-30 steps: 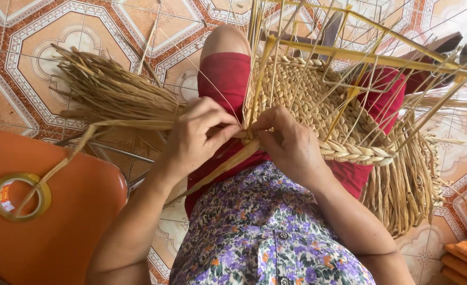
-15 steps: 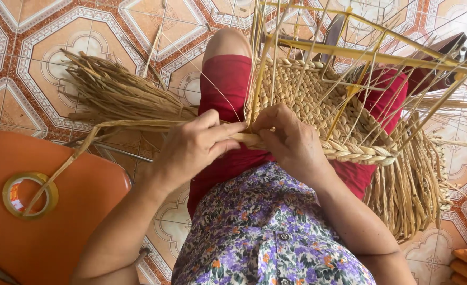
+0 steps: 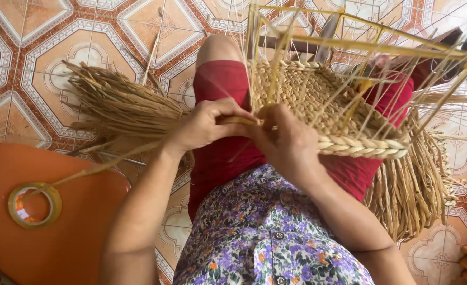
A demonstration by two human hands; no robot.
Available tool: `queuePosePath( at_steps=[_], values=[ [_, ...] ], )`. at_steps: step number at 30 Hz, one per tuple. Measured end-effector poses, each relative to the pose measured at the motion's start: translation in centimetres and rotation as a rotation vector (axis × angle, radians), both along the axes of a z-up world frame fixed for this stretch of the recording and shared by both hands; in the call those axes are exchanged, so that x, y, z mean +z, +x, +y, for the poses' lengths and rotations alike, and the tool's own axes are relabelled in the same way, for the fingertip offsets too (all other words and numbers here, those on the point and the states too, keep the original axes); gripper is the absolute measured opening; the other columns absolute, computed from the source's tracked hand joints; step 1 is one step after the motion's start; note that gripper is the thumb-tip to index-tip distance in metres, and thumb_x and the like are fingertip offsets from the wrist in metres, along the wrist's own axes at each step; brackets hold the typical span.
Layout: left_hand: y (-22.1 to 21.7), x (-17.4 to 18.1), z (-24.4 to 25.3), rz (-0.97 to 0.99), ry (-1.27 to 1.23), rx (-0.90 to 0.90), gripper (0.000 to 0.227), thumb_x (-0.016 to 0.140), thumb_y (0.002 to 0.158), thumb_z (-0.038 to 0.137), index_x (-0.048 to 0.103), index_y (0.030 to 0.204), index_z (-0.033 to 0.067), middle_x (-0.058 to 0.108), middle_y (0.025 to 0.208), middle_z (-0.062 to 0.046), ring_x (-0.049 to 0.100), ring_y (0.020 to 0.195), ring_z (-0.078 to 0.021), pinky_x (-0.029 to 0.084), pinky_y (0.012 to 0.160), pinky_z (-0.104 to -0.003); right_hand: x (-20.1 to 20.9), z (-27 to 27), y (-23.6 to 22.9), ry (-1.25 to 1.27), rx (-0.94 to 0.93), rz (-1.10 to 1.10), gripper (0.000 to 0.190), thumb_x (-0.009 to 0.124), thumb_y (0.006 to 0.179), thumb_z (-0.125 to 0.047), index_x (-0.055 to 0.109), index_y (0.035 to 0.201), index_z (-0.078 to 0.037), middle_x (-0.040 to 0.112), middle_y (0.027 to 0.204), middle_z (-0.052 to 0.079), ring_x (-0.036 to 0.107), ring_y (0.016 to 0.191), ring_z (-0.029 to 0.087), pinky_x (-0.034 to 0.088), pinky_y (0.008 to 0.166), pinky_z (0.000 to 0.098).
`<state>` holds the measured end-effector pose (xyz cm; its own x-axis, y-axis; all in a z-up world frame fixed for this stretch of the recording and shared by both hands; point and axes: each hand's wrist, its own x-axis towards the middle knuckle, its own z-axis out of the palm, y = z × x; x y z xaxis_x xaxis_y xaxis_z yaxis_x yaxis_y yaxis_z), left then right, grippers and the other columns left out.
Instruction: The person weaves a basket by hand, interlacing dried plant stalks through a rectangular frame and around vertical cords. They pull individual stalks from a bundle, thread them through the structure, and press the rows together.
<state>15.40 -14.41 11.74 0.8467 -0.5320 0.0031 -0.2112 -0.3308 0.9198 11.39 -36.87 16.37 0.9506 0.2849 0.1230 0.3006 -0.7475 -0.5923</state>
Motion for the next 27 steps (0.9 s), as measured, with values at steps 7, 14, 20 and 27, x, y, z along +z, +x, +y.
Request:
queuePosePath(
  at_steps=[7,14,20,27],
  values=[
    [3.7,-5.3,4.0,0.262,-0.538,0.426,0.032,0.064,0.105,0.025,0.069,0.125,0.0004,0.073,0.118,-0.009,0.07,0.105,-0.0146,0.058,0.091,-0.029,4.9,-10.3,-0.3,0.715,-0.223,-0.021,0.019,0.068,0.097,0.005,0.06,0.114,0.002,0.064,0.086,0.003,0.062,0.07,0.005,0.047,0.061,0.0172],
    [8.6,-3.0,4.8,0.132,-0.202,0.771,0.057,0.062,0.104,0.035,0.048,0.148,0.0021,0.053,0.144,-0.014,0.049,0.134,-0.0231,0.038,0.108,-0.036,1.1,-18.1,0.0,1.224,-0.066,-0.071,0.017,0.072,0.083,-0.006,0.062,0.094,0.002,0.061,0.074,0.007,0.055,0.056,0.009,0.043,0.053,0.022],
    [6.1,-7.5,3.5,0.164,-0.019,0.775,0.053,0.054,0.107,0.045,0.058,0.145,0.0083,0.069,0.132,-0.016,0.063,0.124,-0.0253,0.048,0.103,-0.033,-8.6,-21.1,3.3,1.244,-0.191,0.164,0.03,0.063,0.093,-0.001,0.063,0.123,0.003,0.062,0.092,0.002,0.06,0.08,0.01,0.049,0.073,0.022],
    [1.5,-7.6,0.4,-0.028,0.136,0.706,0.042,0.056,0.111,0.036,0.063,0.139,0.0064,0.071,0.128,-0.016,0.068,0.118,-0.0238,0.052,0.1,-0.036,-12.0,-22.4,1.0,1.274,-0.369,0.284,0.039,0.061,0.1,-0.001,0.057,0.14,0.001,0.066,0.099,0.001,0.064,0.089,0.009,0.053,0.08,0.021]
  ],
)
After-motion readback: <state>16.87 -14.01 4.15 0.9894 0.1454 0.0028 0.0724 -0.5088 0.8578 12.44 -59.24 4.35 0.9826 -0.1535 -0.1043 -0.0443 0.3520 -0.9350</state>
